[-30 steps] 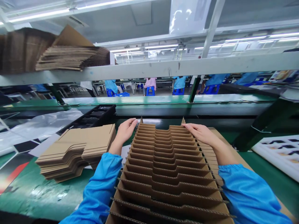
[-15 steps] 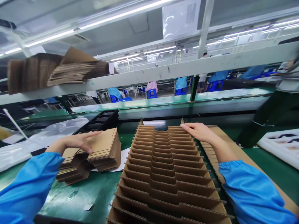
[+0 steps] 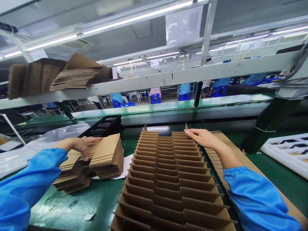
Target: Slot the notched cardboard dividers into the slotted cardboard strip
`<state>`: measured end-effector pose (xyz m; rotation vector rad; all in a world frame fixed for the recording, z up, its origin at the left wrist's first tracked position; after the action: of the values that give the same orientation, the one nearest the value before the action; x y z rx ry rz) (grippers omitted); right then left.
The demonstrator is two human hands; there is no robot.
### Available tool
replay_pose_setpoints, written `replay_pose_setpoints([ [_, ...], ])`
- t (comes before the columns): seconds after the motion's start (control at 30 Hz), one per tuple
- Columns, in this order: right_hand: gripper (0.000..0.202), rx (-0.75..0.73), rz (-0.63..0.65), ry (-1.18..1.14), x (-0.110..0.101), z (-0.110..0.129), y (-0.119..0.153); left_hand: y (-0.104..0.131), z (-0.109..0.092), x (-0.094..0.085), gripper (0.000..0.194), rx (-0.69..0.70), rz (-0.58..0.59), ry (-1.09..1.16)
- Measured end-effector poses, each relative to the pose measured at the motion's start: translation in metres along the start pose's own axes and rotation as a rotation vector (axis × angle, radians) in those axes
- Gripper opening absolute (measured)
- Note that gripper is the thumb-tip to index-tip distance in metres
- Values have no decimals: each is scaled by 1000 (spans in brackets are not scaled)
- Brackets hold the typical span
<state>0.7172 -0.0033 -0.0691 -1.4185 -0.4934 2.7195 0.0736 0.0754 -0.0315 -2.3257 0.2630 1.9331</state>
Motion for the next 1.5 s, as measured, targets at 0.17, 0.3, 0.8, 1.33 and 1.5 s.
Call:
replay_pose_setpoints([
  [0.17, 60, -47, -10, 4, -4, -1, 0, 1, 4, 0, 96, 96, -2, -39],
  [0.3, 54, -37, -98, 82, -18, 4, 3, 6, -2, -28, 97, 108, -100, -13],
  [0.8, 26, -668, -408, 132, -41, 140, 55, 34, -329, -19, 78, 880, 221, 318],
  [1.33, 41, -51, -581, -101, -47, 33, 18, -46, -239, 57, 39, 344, -511, 1152],
  [1.5, 40, -36, -549, -32, -35, 22, 8, -60, -235, 66, 35, 292, -598, 1058],
])
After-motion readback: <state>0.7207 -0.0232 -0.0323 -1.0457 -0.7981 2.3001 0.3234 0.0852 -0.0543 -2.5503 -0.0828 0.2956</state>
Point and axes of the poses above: each hand's wrist, its own y-axis away from the middle knuckle, its own x-axis out of the palm, z = x × y, the point moved 7 cm from there along -y, towards the middle knuckle, and after that the axes turned 1 degree about -y, right-handed, at the moved point
